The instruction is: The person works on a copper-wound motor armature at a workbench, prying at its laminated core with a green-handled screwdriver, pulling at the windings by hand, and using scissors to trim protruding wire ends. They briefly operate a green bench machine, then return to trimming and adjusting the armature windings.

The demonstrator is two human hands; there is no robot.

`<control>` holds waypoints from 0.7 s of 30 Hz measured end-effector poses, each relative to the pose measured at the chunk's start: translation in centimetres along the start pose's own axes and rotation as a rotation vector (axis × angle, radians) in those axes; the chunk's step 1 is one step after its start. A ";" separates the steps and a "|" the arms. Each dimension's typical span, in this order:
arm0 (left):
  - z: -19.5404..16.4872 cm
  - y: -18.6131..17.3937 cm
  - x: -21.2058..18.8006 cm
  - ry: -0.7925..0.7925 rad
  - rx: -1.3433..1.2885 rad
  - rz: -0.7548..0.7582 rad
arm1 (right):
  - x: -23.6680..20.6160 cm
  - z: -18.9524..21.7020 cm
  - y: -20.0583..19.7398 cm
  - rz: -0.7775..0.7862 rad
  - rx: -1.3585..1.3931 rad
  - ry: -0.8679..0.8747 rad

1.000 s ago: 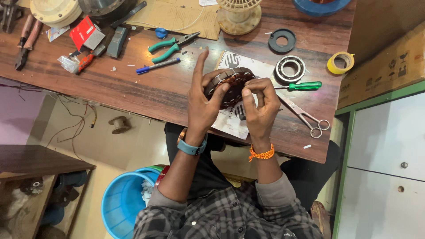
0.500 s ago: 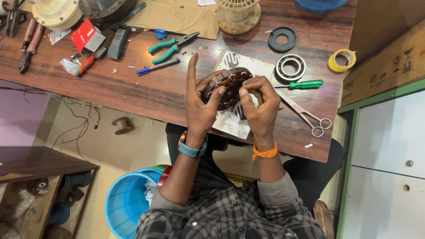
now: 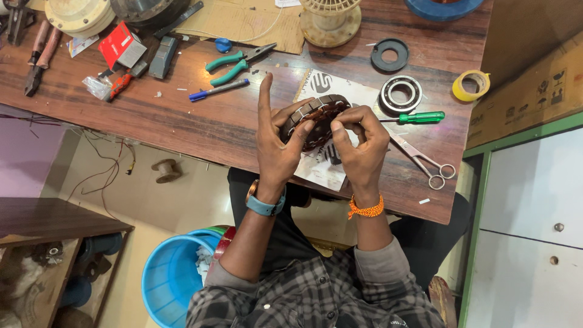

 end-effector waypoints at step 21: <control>-1.1 0.1 -1.4 0.073 0.042 0.013 | -2.4 0.7 0.1 -0.263 -0.164 -0.103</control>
Point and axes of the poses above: each hand's wrist, its own x-axis towards the middle knuckle, its own y-axis out of the palm, z = x × y, the point moved 8 cm from there along x, towards the middle knuckle, and after that the axes turned 14 degrees about x, right-handed, at the moved point
